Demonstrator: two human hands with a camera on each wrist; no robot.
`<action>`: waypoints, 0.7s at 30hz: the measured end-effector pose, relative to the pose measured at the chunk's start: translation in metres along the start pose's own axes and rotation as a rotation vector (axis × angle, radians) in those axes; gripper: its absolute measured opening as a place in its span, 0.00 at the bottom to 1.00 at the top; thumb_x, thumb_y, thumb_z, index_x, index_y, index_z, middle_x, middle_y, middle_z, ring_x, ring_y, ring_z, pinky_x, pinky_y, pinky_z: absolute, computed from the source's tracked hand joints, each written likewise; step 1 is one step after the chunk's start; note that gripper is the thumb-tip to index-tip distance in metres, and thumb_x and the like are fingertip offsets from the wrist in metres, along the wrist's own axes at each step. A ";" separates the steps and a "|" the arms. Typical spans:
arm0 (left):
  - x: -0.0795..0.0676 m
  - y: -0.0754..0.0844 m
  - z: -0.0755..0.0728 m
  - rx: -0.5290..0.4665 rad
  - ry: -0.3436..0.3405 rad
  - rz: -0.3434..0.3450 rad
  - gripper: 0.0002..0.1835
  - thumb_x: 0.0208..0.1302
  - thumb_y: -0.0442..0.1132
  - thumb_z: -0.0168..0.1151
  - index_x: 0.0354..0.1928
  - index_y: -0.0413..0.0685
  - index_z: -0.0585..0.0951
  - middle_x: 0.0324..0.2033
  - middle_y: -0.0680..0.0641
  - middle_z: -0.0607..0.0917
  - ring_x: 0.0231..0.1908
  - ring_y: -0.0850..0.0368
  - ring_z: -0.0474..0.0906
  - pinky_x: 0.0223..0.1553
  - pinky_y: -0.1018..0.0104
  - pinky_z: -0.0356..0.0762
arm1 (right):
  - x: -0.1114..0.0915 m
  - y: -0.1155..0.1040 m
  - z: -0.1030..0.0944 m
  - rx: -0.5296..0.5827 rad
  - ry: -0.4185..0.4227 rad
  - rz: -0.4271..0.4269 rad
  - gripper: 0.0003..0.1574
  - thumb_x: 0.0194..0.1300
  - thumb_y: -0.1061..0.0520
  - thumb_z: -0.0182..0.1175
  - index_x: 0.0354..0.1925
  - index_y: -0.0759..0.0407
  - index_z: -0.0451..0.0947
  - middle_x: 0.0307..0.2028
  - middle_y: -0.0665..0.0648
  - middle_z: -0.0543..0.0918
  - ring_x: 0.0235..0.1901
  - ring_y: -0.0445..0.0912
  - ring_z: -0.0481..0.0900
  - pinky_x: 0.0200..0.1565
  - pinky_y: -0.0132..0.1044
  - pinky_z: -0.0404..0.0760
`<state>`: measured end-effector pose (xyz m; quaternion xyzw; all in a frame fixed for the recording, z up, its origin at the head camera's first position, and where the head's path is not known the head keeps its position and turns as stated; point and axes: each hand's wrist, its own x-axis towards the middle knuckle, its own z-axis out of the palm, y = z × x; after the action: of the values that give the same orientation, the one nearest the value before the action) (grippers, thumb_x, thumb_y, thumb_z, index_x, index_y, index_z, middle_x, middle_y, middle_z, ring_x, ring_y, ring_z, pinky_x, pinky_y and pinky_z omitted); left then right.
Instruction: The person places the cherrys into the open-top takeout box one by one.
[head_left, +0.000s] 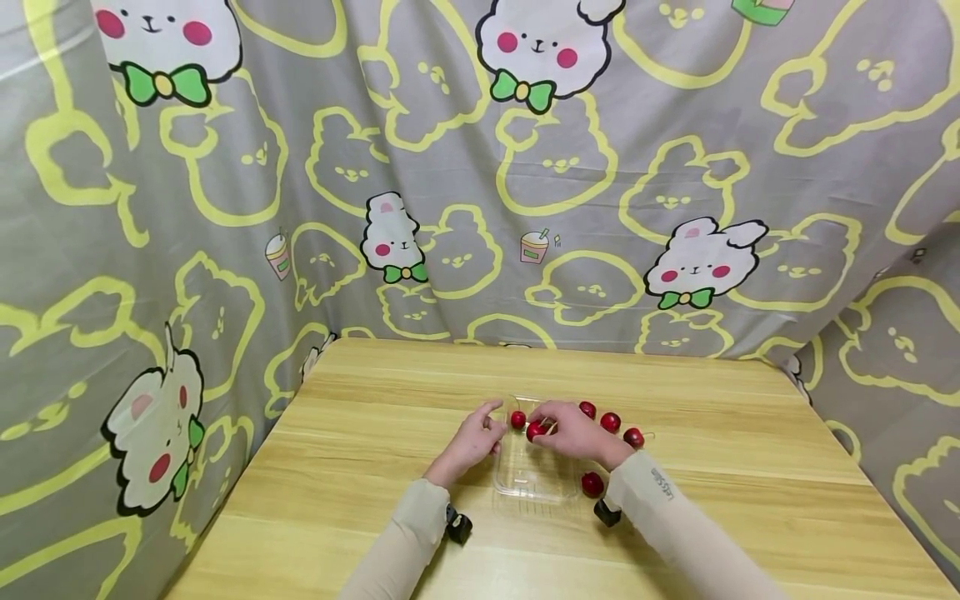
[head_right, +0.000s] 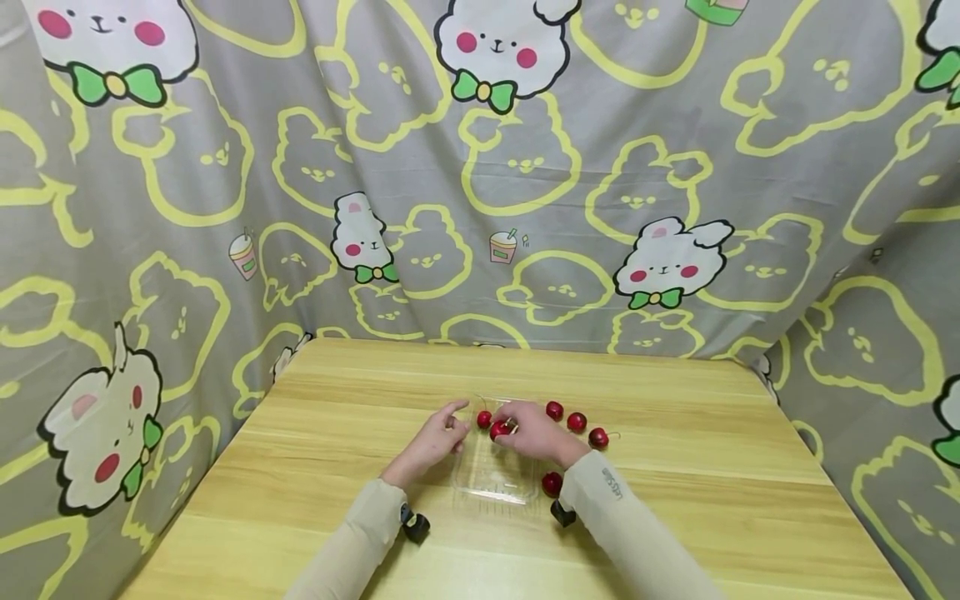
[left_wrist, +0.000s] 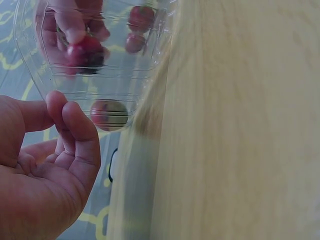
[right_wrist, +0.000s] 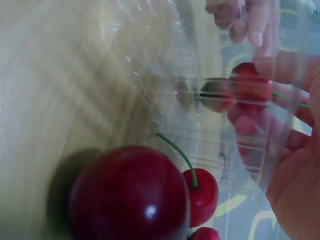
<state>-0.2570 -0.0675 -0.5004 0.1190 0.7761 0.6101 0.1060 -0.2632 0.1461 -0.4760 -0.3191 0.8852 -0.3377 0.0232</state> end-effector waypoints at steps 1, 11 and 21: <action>0.000 0.000 0.000 0.000 0.001 0.000 0.28 0.69 0.30 0.51 0.69 0.36 0.59 0.26 0.47 0.73 0.19 0.60 0.73 0.22 0.69 0.73 | 0.001 0.000 0.001 -0.012 -0.004 -0.005 0.16 0.57 0.59 0.66 0.45 0.62 0.81 0.39 0.50 0.81 0.37 0.42 0.77 0.39 0.37 0.79; 0.001 -0.001 0.000 -0.016 0.004 0.004 0.29 0.68 0.30 0.52 0.69 0.36 0.58 0.25 0.47 0.72 0.19 0.60 0.73 0.22 0.69 0.73 | 0.006 -0.004 0.008 -0.050 -0.016 0.083 0.15 0.55 0.59 0.68 0.42 0.59 0.78 0.35 0.49 0.80 0.36 0.43 0.78 0.39 0.37 0.78; 0.001 -0.003 0.002 -0.017 0.009 0.016 0.29 0.68 0.29 0.53 0.69 0.35 0.59 0.26 0.44 0.74 0.18 0.60 0.72 0.22 0.68 0.74 | 0.011 -0.002 0.014 -0.077 -0.016 0.060 0.16 0.56 0.60 0.67 0.43 0.62 0.79 0.37 0.52 0.81 0.34 0.42 0.78 0.36 0.35 0.79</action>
<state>-0.2575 -0.0664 -0.5035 0.1214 0.7703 0.6182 0.0988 -0.2674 0.1307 -0.4833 -0.2959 0.9064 -0.3001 0.0282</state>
